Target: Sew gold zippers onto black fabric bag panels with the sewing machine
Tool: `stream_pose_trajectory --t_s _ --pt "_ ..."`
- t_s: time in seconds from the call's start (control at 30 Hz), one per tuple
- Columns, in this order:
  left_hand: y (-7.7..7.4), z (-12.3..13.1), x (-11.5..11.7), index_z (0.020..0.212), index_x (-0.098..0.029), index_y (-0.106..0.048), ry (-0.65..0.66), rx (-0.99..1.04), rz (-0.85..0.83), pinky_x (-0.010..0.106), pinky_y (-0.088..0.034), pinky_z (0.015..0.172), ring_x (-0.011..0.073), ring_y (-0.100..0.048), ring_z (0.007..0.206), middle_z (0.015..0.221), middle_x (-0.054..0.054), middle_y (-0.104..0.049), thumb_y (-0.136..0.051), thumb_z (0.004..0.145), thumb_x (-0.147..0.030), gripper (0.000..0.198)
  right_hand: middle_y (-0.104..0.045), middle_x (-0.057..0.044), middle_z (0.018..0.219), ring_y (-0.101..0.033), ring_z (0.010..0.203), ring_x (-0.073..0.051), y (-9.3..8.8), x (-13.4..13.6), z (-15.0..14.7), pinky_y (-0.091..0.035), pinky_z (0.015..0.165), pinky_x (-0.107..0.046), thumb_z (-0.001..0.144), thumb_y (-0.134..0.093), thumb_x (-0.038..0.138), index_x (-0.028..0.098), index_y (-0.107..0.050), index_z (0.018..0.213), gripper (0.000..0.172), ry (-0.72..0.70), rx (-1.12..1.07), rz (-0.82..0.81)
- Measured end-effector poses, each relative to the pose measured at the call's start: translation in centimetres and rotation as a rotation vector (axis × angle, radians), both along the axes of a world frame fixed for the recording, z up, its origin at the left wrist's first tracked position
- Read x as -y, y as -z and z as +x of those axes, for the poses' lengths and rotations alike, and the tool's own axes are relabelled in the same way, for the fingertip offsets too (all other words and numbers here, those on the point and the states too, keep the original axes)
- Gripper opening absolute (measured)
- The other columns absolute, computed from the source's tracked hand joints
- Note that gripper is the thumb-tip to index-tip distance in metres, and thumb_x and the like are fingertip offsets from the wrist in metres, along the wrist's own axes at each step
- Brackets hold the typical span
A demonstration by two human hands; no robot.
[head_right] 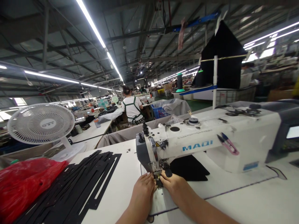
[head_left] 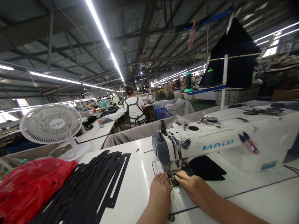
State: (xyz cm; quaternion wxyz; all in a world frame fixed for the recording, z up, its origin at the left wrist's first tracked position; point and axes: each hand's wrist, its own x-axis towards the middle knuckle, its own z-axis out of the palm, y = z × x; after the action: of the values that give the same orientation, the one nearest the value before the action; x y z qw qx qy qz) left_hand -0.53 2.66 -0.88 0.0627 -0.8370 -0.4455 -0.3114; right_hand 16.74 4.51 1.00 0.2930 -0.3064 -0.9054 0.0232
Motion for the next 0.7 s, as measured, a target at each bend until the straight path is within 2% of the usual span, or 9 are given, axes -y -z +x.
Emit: stream_pose_trajectory --t_s 0.2,0.33,0.4,0.47,0.5,0.57,0.63,0.7 --pt "0.3 -0.2 -0.2 0.092 -0.015 -0.065 -0.01 0.033 0.004 0.04 -0.049 0.09 0.0227 -0.065 0.093 0.099 0.01 -0.069 -0.055 0.078 -0.007 0.019 -0.066 -0.012 0.095 -0.066 0.082 -0.018 0.1 -0.3 0.1 -0.054 0.068 -0.025 0.081 -0.034 0.002 0.013 -0.063 0.09 0.032 -0.011 -0.018 0.049" --pt "0.2 0.0 0.0 0.09 -0.016 -0.066 -0.038 0.065 -0.003 0.041 -0.05 0.089 0.0227 -0.065 0.092 0.1 0.01 -0.069 -0.054 0.077 -0.007 0.02 -0.066 -0.011 0.094 -0.064 0.087 -0.019 0.3 0.0 -0.1 -0.053 0.072 -0.026 0.082 -0.033 0.004 0.015 -0.063 0.09 0.033 -0.016 -0.022 0.013" --pt "-0.2 0.2 0.2 0.085 -0.017 -0.067 -0.054 0.081 -0.003 0.04 -0.05 0.088 0.0222 -0.065 0.092 0.099 0.009 -0.069 -0.053 0.076 -0.006 0.02 -0.065 -0.011 0.097 -0.063 0.091 -0.019 0.4 0.0 0.1 -0.052 0.076 -0.028 0.082 -0.032 0.005 0.015 -0.062 0.094 0.035 -0.038 -0.011 -0.004" --pt "-0.9 0.1 0.5 0.08 -0.018 -0.067 -0.072 0.096 0.001 0.04 -0.051 0.086 0.0223 -0.065 0.092 0.098 0.008 -0.07 -0.053 0.075 -0.005 0.019 -0.062 -0.012 0.109 -0.058 0.103 -0.02 0.4 -0.5 1.0 -0.048 0.087 -0.035 0.078 -0.033 0.003 0.016 -0.06 0.106 0.04 -0.024 0.015 0.016" --pt "-1.3 -0.1 0.8 0.079 -0.018 -0.067 -0.08 0.101 0.0 0.04 -0.051 0.085 0.0225 -0.065 0.092 0.098 0.008 -0.07 -0.053 0.074 -0.005 0.02 -0.059 -0.013 0.116 -0.054 0.109 -0.022 0.3 -1.0 1.8 -0.044 0.092 -0.04 0.074 -0.035 0.001 0.015 -0.058 0.111 0.046 0.018 0.043 0.041" --pt "-2.1 -0.7 1.6 0.078 -0.019 -0.067 -0.083 0.102 -0.011 0.04 -0.051 0.084 0.0219 -0.065 0.093 0.097 0.006 -0.07 -0.051 0.074 -0.005 0.022 -0.057 -0.015 0.118 -0.052 0.111 -0.028 0.0 -2.0 3.9 -0.041 0.093 -0.05 0.065 -0.037 -0.003 0.014 -0.059 0.111 0.054 0.194 0.144 0.099" --pt "-2.5 -1.2 2.6 0.083 -0.021 -0.066 -0.053 0.082 -0.002 0.039 -0.051 0.084 0.0198 -0.066 0.088 0.093 0.004 -0.071 -0.048 0.078 -0.007 0.023 -0.063 -0.018 0.103 -0.058 0.098 -0.031 0.0 -2.4 6.3 -0.045 0.084 -0.054 0.061 -0.037 -0.005 0.011 -0.065 0.097 0.048 0.358 0.283 0.146" --pt "-2.3 -0.9 3.6 0.099 -0.019 -0.063 0.053 0.005 0.107 0.037 -0.051 0.085 0.0182 -0.067 0.085 0.094 0.005 -0.071 -0.046 0.082 -0.013 0.024 -0.065 -0.017 0.088 -0.061 0.084 -0.03 0.5 -1.5 8.1 -0.049 0.075 -0.049 0.063 -0.038 -0.005 0.012 -0.066 0.083 0.039 0.381 0.322 0.191"
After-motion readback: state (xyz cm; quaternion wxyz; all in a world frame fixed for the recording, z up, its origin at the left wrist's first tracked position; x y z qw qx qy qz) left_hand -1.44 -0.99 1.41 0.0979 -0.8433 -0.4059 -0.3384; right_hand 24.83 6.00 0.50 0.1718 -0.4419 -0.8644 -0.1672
